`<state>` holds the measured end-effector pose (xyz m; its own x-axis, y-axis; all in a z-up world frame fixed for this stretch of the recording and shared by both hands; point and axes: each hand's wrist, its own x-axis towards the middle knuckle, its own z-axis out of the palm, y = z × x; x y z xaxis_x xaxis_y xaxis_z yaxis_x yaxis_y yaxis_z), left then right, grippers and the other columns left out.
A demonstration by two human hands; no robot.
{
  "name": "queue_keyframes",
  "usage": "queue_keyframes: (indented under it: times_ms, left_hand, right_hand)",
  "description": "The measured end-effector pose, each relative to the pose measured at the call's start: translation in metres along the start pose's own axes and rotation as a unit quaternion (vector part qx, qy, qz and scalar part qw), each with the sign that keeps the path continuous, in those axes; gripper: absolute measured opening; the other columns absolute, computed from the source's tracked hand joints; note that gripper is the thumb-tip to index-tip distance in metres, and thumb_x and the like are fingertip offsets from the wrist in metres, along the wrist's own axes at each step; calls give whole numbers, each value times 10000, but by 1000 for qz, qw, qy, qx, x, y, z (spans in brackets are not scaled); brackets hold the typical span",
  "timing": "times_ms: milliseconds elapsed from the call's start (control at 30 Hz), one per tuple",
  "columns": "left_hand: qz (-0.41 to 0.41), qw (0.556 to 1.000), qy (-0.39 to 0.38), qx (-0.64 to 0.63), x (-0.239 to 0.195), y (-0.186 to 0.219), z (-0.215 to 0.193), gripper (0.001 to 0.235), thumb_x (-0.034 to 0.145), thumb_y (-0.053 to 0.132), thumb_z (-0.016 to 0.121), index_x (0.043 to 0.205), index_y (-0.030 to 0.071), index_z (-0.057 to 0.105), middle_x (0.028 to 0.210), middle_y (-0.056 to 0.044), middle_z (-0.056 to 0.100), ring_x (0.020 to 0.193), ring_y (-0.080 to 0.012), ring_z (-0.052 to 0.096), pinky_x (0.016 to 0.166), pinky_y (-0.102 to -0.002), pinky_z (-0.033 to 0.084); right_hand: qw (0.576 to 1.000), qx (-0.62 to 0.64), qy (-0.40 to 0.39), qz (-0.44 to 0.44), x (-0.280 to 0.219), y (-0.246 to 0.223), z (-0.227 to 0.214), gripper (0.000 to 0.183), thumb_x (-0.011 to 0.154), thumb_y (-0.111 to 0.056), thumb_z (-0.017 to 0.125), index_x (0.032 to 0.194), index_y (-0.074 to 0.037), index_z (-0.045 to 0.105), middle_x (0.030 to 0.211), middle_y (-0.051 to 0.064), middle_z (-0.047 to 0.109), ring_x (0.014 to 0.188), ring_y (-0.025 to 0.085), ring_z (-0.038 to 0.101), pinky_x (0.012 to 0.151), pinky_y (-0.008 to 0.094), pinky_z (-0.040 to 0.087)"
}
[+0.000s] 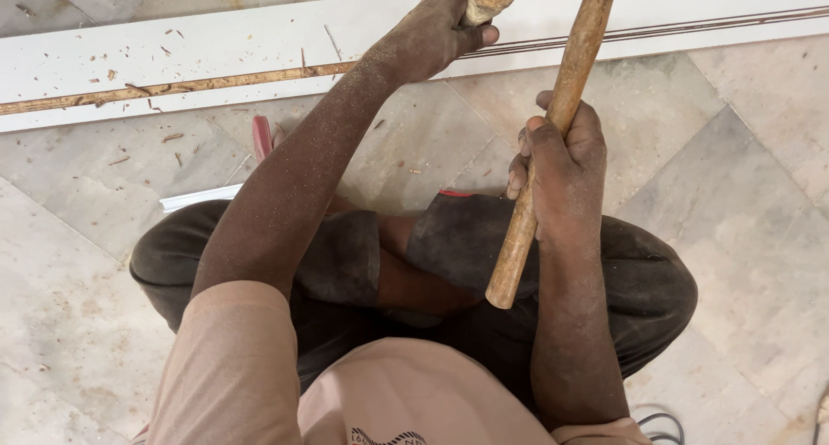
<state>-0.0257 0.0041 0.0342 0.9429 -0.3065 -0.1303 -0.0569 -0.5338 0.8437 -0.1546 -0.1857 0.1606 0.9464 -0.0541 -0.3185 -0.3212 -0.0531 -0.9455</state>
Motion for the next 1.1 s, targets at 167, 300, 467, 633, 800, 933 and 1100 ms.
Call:
queue_keyframes:
  times_ms: [167,300,467,633,800,933,1100]
  left_hand:
    - [-4,1000,-4,-17,3,-3,-1,616,1010,513,640,1366,27,510,1137,-137,727,1088,-242,717,970,-454,574]
    - [-28,999,-4,-41,6,-1,-5,639,1001,500,621,1401,32,450,1080,-132,725,1029,-220,733,944,-439,605]
    - [1,999,-4,-50,2,-4,-2,615,1009,488,621,1411,45,482,1128,-115,726,1082,-213,711,991,-444,561]
    - [13,999,-7,-52,3,-11,2,654,1037,498,609,1458,31,428,1264,-156,688,1214,-256,654,1066,-466,511]
    - [11,999,-12,-51,0,-11,2,682,1035,499,585,1494,36,385,1323,-166,670,1271,-265,631,1111,-462,497]
    - [-5,998,-28,-51,0,-6,-5,690,1020,504,575,1495,42,383,1323,-150,679,1281,-254,630,1129,-462,485]
    - [13,998,-32,-54,3,-9,-2,771,1037,534,588,1522,5,306,1394,-182,611,1330,-289,573,1149,-484,434]
  right_hand:
    - [1000,-13,3,12,-2,-3,4,331,1001,-43,481,1302,95,489,770,45,544,467,68,502,387,221,425]
    - [1000,-16,-5,-13,-4,-2,3,335,1008,-39,480,1314,97,487,774,47,542,480,67,508,399,225,434]
    - [999,-26,-14,-36,-5,0,2,337,1012,-31,489,1321,101,490,780,48,535,500,64,494,408,236,443]
    - [995,-83,-26,-57,-17,-9,3,322,1031,-35,479,1325,95,492,737,35,516,480,66,489,431,237,446]
    - [971,-143,-32,-190,-30,-11,3,338,1065,-24,488,1386,75,448,790,21,538,552,73,548,498,242,504]
    - [970,-206,-55,-113,-19,-7,14,314,1049,-68,527,1346,25,479,749,7,575,512,64,549,451,234,473]
    - [983,-135,-48,-115,-27,-18,-2,275,1081,-104,534,1334,3,512,750,11,543,511,74,502,445,251,438]
